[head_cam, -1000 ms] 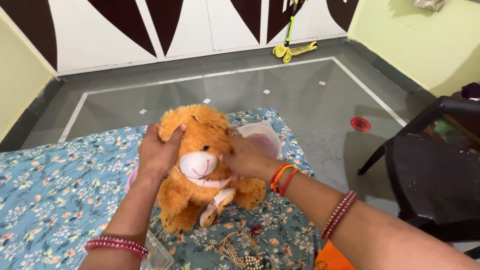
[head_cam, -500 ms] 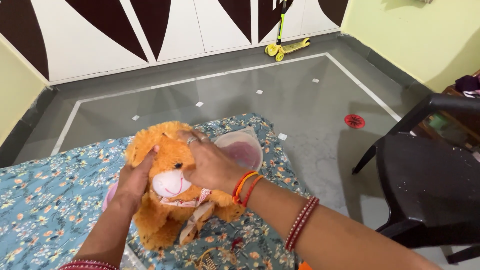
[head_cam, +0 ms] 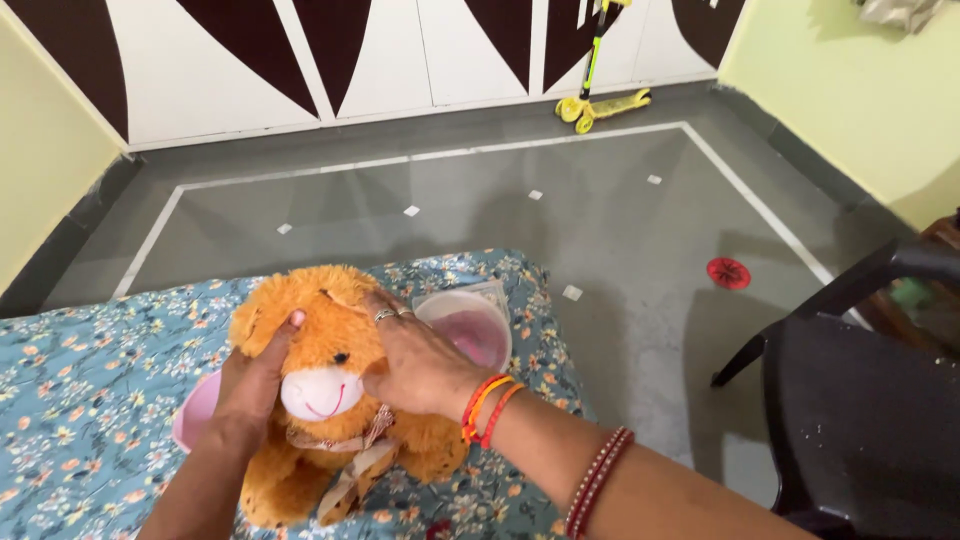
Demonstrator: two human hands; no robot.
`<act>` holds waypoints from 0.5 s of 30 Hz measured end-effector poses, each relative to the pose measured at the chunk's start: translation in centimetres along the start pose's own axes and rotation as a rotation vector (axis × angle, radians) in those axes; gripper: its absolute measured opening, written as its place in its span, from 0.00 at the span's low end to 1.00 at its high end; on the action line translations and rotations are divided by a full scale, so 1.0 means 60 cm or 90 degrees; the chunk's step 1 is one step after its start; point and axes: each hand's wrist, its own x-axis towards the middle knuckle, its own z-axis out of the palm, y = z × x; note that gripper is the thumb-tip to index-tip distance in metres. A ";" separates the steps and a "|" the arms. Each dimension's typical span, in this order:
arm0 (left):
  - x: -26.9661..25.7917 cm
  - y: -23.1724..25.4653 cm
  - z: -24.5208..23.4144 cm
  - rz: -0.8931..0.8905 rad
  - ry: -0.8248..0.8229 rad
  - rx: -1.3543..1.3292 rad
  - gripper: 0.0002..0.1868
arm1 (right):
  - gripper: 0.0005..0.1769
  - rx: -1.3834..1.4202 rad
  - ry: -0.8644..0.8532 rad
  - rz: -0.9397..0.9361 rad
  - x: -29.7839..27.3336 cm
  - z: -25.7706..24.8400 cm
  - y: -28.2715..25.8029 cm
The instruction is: The person retrieves several small jewelry items from plastic containers on a shelf, then places necklaces and a red string around a teddy bear's neck on a bed. The person adjusts the items on the bear and briefly handles a smartphone.
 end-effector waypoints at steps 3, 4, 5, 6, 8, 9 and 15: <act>-0.004 0.004 0.004 0.005 0.022 0.034 0.46 | 0.50 -0.028 -0.001 0.059 0.001 -0.007 -0.003; -0.001 0.003 0.006 0.012 0.019 0.031 0.46 | 0.49 -0.046 -0.004 0.087 -0.001 -0.007 -0.003; 0.004 0.000 0.007 0.019 0.016 0.027 0.46 | 0.47 -0.047 0.031 0.060 -0.002 -0.006 -0.003; 0.005 -0.007 0.006 0.023 0.014 0.023 0.47 | 0.46 -0.046 0.063 0.034 -0.005 -0.001 -0.004; 0.018 -0.013 0.005 0.028 0.048 0.075 0.49 | 0.43 -0.025 0.118 -0.016 -0.014 0.016 -0.009; 0.023 -0.015 0.002 0.031 0.066 0.102 0.50 | 0.42 -0.004 0.141 -0.041 -0.019 0.023 -0.010; 0.043 -0.005 -0.004 0.039 0.033 0.236 0.47 | 0.46 -0.037 0.102 -0.012 0.000 0.057 -0.023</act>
